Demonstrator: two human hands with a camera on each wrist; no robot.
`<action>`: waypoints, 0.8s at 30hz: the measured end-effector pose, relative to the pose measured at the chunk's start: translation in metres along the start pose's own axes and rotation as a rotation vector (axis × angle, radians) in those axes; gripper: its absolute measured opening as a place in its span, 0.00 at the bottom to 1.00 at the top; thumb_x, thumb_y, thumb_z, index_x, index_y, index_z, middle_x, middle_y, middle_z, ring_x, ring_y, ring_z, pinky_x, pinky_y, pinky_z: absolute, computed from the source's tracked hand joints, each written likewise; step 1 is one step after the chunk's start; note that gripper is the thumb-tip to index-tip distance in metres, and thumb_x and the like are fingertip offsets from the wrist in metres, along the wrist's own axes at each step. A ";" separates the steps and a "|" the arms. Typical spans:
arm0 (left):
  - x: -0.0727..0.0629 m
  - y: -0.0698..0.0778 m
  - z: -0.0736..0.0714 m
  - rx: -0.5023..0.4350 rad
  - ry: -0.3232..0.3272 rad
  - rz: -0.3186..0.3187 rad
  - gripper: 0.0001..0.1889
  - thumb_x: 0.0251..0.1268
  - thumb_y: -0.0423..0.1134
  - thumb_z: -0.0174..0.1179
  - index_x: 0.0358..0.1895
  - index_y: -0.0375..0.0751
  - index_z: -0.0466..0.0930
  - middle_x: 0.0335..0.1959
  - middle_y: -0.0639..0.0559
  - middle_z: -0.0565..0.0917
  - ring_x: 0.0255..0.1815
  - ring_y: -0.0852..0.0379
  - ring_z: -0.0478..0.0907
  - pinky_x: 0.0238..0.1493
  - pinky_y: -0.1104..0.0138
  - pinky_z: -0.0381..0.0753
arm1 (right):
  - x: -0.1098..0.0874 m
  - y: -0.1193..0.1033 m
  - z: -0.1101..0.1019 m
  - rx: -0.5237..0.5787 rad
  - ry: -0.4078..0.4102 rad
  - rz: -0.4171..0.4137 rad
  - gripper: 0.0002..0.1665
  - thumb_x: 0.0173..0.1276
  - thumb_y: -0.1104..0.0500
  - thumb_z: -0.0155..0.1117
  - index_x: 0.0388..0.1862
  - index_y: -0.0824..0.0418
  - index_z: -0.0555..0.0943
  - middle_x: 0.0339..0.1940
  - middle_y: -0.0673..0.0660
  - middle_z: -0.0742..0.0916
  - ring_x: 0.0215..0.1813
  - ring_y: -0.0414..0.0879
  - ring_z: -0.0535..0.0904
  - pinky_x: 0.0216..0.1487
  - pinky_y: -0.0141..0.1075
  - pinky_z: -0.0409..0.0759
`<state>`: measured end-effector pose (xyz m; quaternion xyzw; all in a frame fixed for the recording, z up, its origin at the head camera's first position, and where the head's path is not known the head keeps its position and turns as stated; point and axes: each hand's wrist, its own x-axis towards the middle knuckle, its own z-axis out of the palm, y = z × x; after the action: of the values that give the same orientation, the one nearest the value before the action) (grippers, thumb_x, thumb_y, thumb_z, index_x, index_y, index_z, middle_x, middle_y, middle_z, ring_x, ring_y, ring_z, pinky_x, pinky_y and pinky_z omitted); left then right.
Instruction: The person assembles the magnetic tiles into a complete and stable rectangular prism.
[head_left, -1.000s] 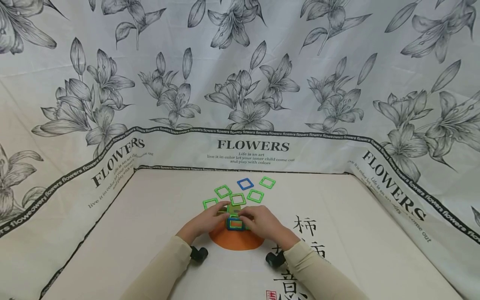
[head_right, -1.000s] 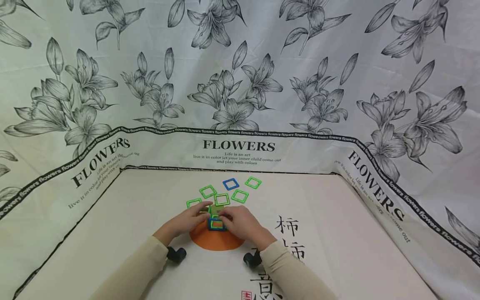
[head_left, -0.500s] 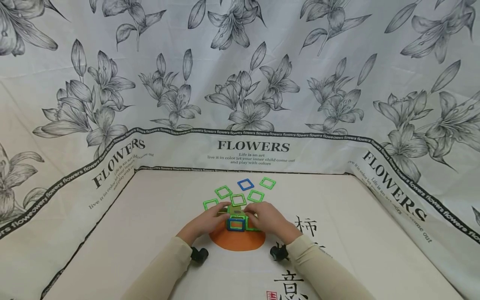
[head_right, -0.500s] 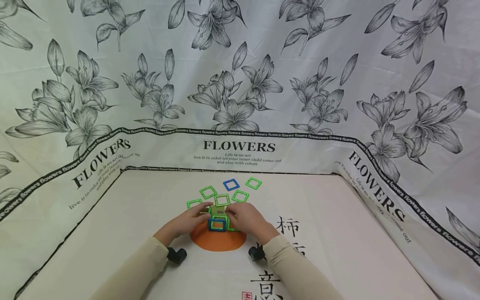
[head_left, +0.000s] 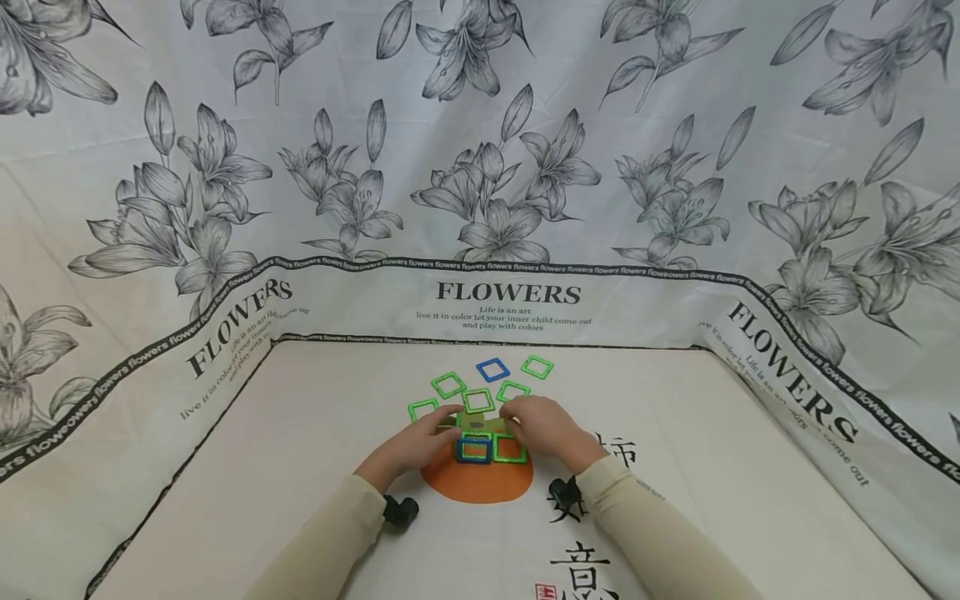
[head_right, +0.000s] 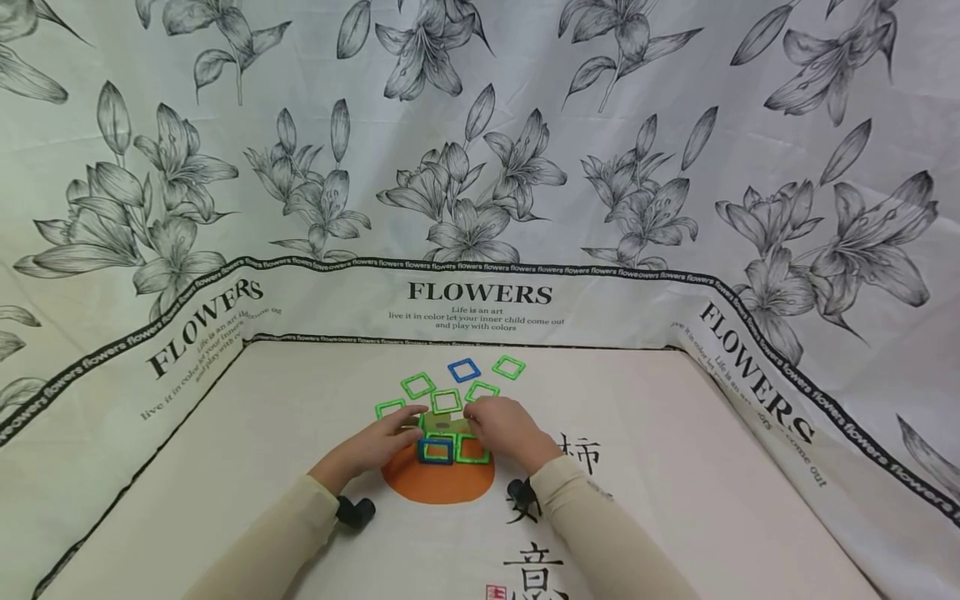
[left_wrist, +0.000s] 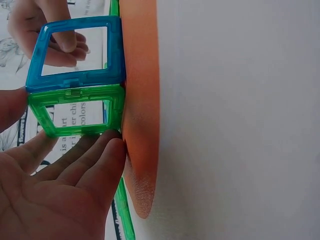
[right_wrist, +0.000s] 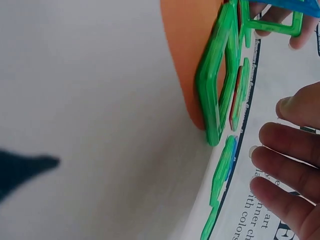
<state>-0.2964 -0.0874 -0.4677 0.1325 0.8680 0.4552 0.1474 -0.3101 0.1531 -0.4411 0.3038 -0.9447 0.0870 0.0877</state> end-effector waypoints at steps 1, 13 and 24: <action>0.000 0.000 0.000 0.000 0.001 -0.001 0.26 0.74 0.50 0.50 0.72 0.54 0.62 0.68 0.45 0.72 0.70 0.42 0.66 0.70 0.43 0.62 | 0.001 0.001 0.000 -0.002 -0.002 0.002 0.08 0.68 0.58 0.63 0.43 0.56 0.86 0.38 0.48 0.88 0.41 0.42 0.82 0.47 0.38 0.83; 0.001 -0.003 0.001 0.003 0.008 -0.008 0.27 0.73 0.52 0.50 0.72 0.56 0.62 0.68 0.45 0.72 0.70 0.41 0.67 0.69 0.42 0.63 | 0.015 0.011 0.002 0.006 -0.050 0.049 0.12 0.68 0.57 0.63 0.47 0.57 0.85 0.43 0.51 0.88 0.47 0.45 0.83 0.52 0.42 0.82; 0.000 -0.001 0.001 0.014 0.016 -0.006 0.26 0.73 0.51 0.50 0.72 0.56 0.62 0.68 0.45 0.72 0.70 0.41 0.67 0.69 0.42 0.64 | 0.027 0.021 0.008 -0.017 -0.100 0.151 0.15 0.68 0.57 0.62 0.53 0.56 0.83 0.49 0.52 0.85 0.54 0.47 0.80 0.59 0.42 0.79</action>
<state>-0.2963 -0.0869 -0.4687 0.1275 0.8728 0.4496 0.1407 -0.3446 0.1533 -0.4449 0.2347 -0.9689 0.0701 0.0364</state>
